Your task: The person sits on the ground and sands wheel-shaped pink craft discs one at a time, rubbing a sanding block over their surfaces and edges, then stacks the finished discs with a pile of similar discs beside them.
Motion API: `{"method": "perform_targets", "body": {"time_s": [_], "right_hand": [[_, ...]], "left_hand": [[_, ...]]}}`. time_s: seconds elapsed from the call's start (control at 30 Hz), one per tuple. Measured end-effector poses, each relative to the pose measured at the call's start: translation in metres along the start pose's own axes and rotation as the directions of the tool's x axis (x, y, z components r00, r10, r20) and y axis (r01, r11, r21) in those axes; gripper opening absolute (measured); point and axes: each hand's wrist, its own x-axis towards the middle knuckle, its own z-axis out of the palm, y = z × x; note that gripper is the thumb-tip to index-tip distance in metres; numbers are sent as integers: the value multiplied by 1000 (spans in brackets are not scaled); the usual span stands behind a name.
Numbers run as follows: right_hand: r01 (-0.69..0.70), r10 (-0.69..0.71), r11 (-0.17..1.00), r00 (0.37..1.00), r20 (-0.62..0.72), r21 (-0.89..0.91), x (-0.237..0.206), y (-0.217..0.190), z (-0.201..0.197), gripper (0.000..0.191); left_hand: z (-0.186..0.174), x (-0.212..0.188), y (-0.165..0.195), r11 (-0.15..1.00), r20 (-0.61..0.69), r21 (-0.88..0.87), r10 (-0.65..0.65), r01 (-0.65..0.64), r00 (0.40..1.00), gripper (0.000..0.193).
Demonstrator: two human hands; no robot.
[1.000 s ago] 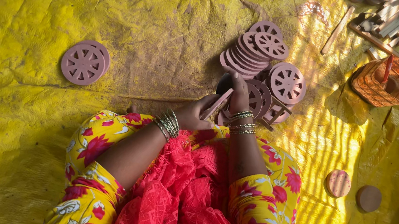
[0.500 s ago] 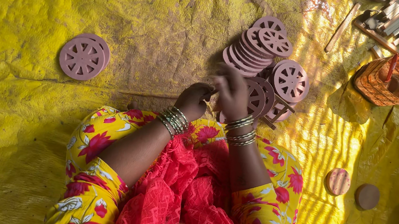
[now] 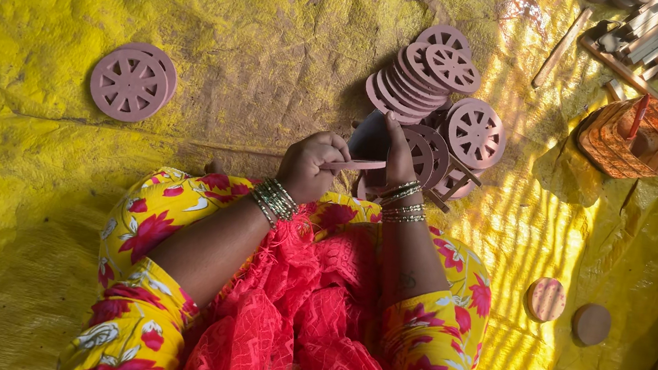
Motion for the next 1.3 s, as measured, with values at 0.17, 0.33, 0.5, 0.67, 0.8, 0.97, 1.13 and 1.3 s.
{"method": "perform_targets", "body": {"time_s": [0.17,0.33,0.5,0.67,0.8,0.97,1.13,1.3], "right_hand": [[40,-43,996,999,33,86,-7,10,13,63],[69,-44,909,997,-71,411,-2,52,28,49],[311,-222,879,938,-265,362,14,47,10,50],[556,-574,817,764,-295,-152,8,13,-9,53],[560,-812,384,584,20,-735,-9,6,2,53],[499,-747,-232,459,482,-835,-46,-11,41,45],[546,-703,-231,478,526,-806,-86,-20,96,42],[575,-507,-485,428,748,-659,-92,-10,116,44]], "left_hand": [[1,-7,-32,969,-83,-240,-69,48,994,17],[32,-4,-46,885,-150,-464,-25,-48,988,20],[29,1,-31,791,153,-597,-45,129,987,26],[-5,12,-22,688,481,-549,-204,475,853,94],[-4,10,-22,623,643,-599,1,503,766,89],[0,-1,-32,864,647,-307,-117,398,753,60],[8,-1,-39,799,587,-160,-395,579,707,38],[11,3,-50,992,368,52,-129,118,921,41]]}}
